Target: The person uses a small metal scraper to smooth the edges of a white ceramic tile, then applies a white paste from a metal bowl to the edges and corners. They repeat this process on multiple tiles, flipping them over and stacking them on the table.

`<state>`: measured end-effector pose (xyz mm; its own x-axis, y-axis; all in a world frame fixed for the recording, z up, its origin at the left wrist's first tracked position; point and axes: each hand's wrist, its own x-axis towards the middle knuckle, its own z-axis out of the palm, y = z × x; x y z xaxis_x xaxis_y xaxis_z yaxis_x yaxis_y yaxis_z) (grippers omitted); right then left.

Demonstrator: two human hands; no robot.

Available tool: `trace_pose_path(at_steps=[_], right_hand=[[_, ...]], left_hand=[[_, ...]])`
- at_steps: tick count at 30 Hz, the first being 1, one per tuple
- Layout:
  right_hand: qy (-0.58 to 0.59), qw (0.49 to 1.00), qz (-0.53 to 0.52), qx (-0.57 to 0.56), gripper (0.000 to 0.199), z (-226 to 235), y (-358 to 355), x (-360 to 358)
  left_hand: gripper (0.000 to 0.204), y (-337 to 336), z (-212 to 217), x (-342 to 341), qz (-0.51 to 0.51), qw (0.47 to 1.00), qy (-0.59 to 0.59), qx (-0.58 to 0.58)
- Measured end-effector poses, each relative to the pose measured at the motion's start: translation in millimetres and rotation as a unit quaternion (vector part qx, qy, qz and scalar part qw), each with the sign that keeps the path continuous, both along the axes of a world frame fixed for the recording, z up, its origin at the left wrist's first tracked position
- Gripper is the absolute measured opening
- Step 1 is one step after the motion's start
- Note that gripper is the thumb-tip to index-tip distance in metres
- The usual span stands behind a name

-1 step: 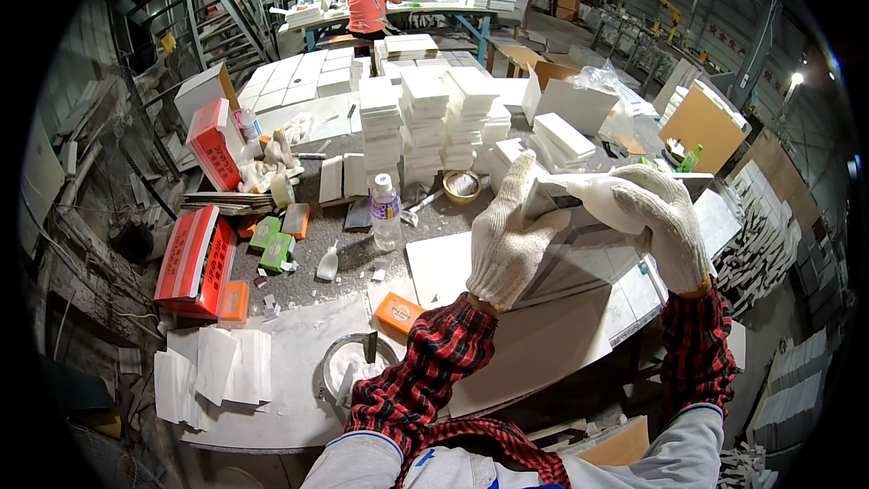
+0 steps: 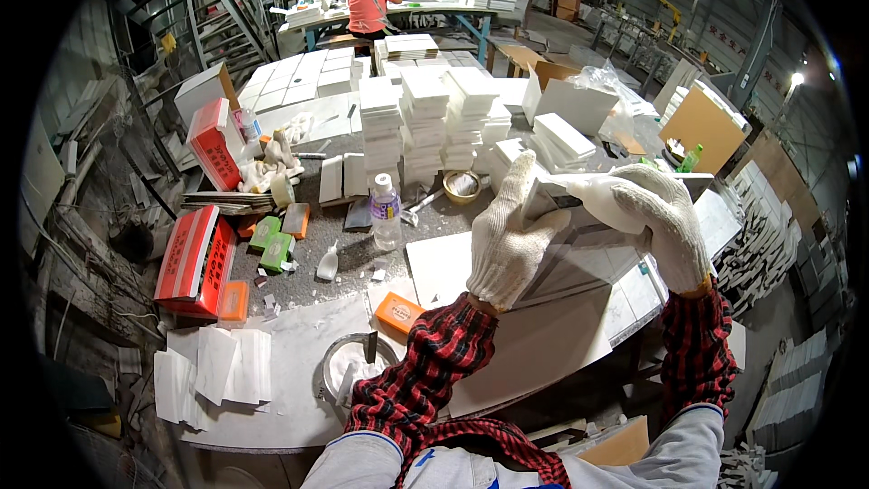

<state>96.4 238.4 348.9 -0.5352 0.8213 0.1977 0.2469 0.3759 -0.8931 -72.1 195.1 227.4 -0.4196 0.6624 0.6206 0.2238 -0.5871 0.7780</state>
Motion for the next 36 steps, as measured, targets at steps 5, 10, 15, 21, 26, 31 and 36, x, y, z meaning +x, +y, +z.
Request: trace_pose_path(at_steps=[5,10,15,21,26,31,36], right_hand=[[0.005,1.0,0.008,0.015,0.04,-0.4,2.5,-2.1],[0.005,1.0,0.0,0.014,0.039,1.6,3.9,-1.2],[-0.006,1.0,0.002,0.016,0.038,4.5,1.7,-3.0],[-0.003,1.0,0.001,0.017,0.038,3.5,3.1,-1.2],[-0.003,1.0,0.002,0.016,0.039,4.7,3.1,-1.0],[0.014,1.0,-0.004,0.007,0.039,3.5,2.1,-3.6],[0.01,1.0,-0.01,-0.006,0.038,4.9,0.4,-4.8]], left_hand=[[0.074,-6.1,4.9,1.1,-0.005,1.0,-0.018,-0.002],[0.074,-1.8,0.1,3.3,-0.007,0.999,-0.036,-0.021],[0.074,-4.2,0.9,2.4,0.002,1.0,-0.023,-0.009],[0.073,-5.8,3.3,4.2,-0.007,1.0,-0.028,-0.009],[0.073,-11.3,10.3,5.7,-0.036,0.997,-0.07,-0.021],[0.074,-9.2,7.8,4.9,-0.01,0.999,-0.043,-0.024],[0.076,-6.8,5.1,4.1,-0.014,0.998,-0.05,-0.045]])
